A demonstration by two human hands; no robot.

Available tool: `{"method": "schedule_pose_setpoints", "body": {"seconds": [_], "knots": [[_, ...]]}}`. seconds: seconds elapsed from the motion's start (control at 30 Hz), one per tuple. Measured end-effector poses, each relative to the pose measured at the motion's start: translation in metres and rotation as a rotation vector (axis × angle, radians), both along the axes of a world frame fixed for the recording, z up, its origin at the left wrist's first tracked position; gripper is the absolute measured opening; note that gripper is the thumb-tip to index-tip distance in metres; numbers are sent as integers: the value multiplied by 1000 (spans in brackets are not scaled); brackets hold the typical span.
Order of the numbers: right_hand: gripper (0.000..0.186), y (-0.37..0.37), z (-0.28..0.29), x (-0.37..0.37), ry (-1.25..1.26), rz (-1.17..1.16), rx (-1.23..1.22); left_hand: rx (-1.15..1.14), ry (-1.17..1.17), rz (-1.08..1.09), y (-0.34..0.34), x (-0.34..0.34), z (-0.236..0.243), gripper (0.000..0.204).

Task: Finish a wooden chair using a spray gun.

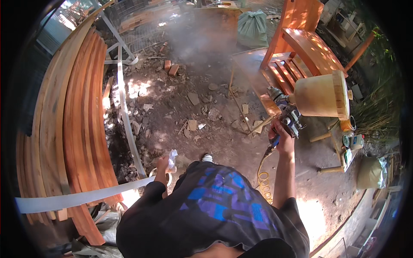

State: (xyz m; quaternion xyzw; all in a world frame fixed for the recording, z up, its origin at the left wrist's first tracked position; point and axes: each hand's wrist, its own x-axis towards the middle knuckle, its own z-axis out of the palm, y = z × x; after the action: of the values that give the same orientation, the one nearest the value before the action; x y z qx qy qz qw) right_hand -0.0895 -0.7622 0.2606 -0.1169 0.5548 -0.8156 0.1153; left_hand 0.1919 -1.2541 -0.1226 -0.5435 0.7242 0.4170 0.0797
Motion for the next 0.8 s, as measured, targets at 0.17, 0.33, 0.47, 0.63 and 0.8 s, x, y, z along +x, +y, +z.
{"method": "schedule_pose_setpoints", "body": {"seconds": [0.17, 0.33, 0.47, 0.63, 0.8], "knots": [[16, 3, 7, 11, -22, -53, 18, -116, -11, -130, 12, 5, 15, 58], [25, 10, 7, 15, 72, -1, 67, -101, -30, -144, 12, 12, 10, 56], [26, 14, 9, 19, 69, 32, 43, -137, 28, -122, 17, 10, 18, 49], [28, 13, 14, 23, 84, -6, 71, -169, 38, -114, 28, 1, 32, 47], [39, 7, 17, 27, 136, -110, 72, -161, 58, -124, 25, 1, 14, 47]]}}
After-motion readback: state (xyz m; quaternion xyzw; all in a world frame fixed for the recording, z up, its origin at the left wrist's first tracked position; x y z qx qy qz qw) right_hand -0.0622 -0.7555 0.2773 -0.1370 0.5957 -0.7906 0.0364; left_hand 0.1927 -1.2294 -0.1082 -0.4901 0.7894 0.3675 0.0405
